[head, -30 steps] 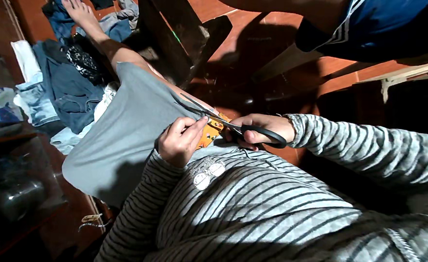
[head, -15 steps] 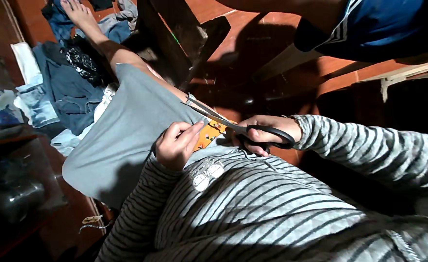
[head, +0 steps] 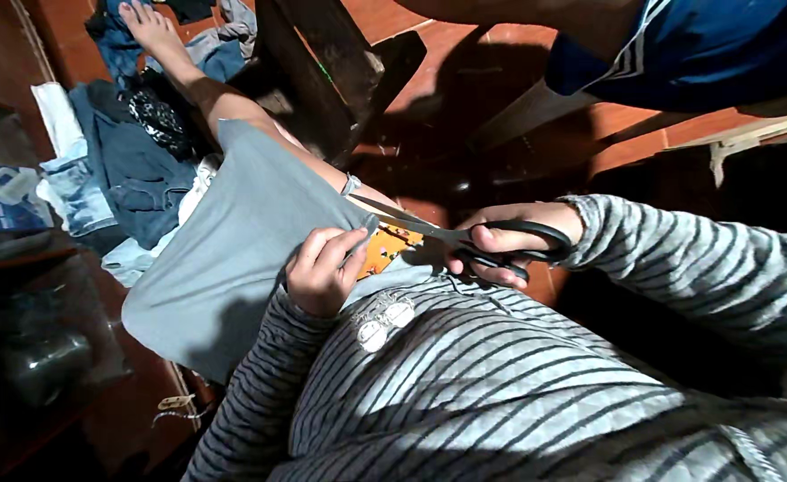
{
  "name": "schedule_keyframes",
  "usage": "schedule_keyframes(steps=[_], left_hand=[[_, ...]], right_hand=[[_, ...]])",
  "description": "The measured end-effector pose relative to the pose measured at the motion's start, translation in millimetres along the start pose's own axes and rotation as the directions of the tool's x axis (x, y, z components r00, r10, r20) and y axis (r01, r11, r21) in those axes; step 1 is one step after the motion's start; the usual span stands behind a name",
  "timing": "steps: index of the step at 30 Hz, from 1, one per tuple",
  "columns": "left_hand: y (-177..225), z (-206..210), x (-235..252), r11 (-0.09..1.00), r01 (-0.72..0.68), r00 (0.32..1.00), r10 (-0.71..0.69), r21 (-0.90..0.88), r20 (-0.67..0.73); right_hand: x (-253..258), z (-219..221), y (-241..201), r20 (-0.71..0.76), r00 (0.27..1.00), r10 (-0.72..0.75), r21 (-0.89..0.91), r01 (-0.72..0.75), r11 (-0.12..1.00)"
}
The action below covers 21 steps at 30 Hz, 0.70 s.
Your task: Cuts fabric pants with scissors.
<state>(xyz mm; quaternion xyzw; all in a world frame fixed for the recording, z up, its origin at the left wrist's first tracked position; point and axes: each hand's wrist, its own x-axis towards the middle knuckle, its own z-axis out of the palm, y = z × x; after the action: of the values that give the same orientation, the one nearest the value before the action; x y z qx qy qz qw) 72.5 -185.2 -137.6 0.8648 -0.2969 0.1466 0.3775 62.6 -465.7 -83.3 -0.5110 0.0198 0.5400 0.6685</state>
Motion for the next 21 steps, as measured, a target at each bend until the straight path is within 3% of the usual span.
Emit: schedule_keyframes(steps=[2,7,16,21], left_hand=[[1,-1,0,1.000,-0.017,0.999,0.018,-0.021,0.045],[3,-5,-3,0.999,-0.013,0.995,0.016,-0.036,0.102],[3,-5,-3,0.999,0.004,0.993,-0.001,-0.032,0.115],[3,-6,-3,1.000,-0.004,0.995,0.006,-0.021,0.102]], right_hand=[[14,-17,34,0.141,0.984,-0.110,0.059,0.103,0.993],[41,-1,16,0.081,0.983,-0.167,0.112,0.157,0.981],[56,-3,27,0.031,0.971,-0.238,0.201,0.227,0.953],[54,-4,32,0.040,0.964,-0.264,0.060,0.261,0.963]])
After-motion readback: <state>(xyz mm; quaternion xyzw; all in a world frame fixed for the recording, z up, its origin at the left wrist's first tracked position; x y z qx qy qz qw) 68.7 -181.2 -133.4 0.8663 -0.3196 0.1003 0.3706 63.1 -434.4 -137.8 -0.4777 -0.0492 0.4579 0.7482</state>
